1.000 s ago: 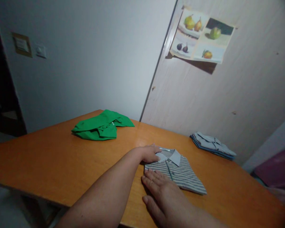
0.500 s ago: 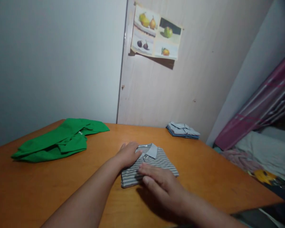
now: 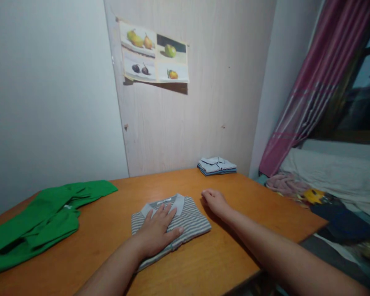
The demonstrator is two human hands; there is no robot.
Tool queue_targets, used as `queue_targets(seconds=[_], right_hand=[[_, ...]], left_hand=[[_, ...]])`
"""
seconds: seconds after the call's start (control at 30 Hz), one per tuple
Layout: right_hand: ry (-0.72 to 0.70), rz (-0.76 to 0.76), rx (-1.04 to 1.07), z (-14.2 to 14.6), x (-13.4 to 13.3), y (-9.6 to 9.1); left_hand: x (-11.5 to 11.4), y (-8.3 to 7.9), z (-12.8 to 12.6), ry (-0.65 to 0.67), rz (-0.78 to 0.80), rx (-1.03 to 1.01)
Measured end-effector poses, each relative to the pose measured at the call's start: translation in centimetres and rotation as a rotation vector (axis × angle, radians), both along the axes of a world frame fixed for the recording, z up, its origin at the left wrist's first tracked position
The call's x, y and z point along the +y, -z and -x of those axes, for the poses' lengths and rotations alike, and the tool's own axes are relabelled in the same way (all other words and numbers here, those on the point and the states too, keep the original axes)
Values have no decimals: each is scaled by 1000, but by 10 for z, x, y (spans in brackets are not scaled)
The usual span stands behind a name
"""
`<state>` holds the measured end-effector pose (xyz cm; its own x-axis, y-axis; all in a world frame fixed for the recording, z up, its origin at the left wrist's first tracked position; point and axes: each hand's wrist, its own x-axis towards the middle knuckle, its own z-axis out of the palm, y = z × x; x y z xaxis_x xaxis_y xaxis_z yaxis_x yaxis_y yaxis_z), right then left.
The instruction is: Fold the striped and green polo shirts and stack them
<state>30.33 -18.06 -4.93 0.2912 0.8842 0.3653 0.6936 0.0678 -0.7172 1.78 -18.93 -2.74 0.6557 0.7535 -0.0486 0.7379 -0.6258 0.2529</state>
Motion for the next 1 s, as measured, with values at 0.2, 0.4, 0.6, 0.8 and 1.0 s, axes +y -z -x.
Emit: queue_targets(seconds=[0.2,0.4,0.6,0.8,1.0], right_hand=[[7,-6,-9,1,9,11],[-29,21,77,2,9,11],[10,91,50,6,6,3],[-5,123,43,8,2,-3],[-21,110,33,6,4,-4]], left_hand=[[-3,-9,-1,-28,4,78],[0,-9,1,-64,0,110],[6,-22,-1,-80,29,73],[35,-30,-41,-31,-142,-116],[66,-25,-89,16,-208,-96]])
